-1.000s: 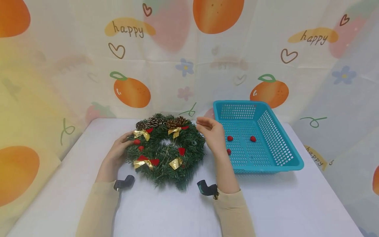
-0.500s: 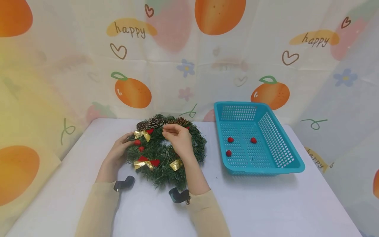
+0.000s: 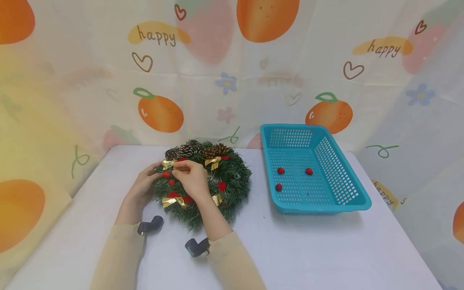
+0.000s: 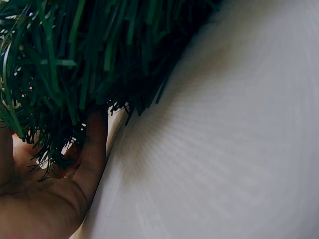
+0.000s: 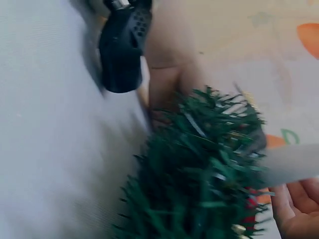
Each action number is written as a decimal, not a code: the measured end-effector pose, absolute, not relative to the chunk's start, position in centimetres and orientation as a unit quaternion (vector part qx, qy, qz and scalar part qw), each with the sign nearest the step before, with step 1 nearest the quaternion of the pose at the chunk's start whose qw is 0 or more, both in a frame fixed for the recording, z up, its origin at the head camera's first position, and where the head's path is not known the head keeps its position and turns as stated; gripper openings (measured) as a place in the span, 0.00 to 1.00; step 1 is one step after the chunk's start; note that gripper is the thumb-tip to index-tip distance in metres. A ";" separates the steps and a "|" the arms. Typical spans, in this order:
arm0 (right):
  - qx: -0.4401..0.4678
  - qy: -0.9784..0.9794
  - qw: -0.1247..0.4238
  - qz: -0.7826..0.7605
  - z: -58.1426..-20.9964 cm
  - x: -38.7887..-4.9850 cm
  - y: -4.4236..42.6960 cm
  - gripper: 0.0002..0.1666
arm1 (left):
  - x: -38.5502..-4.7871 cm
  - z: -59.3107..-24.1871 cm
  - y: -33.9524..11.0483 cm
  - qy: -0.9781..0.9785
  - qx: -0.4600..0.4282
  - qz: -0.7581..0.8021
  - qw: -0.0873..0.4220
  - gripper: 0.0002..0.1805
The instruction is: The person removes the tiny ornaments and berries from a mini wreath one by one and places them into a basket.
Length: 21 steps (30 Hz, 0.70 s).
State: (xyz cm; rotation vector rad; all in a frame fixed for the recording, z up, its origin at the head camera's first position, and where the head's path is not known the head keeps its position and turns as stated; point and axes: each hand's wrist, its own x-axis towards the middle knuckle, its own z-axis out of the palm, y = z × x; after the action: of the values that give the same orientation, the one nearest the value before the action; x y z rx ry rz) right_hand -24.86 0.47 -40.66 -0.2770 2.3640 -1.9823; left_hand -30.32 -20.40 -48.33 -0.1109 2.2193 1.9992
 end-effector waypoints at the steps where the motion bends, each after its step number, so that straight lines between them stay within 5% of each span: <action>1: -0.088 0.767 0.019 -0.635 -40.8 -24.9 0.2 0.16 | -30.3 -48.3 -20.4 0.739 -0.038 0.668 0.076 0.32; 21: -0.074 0.819 0.028 -0.568 -44.0 -25.5 -1.4 0.13 | -29.5 -46.4 -20.2 0.746 -0.036 0.659 0.091 0.32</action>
State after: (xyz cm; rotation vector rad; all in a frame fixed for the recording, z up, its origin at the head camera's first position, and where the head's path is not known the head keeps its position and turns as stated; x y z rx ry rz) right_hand -25.49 -1.36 -44.03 -0.2271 2.5295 -1.7537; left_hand -29.48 -20.24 -46.40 -0.1068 2.2157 1.9594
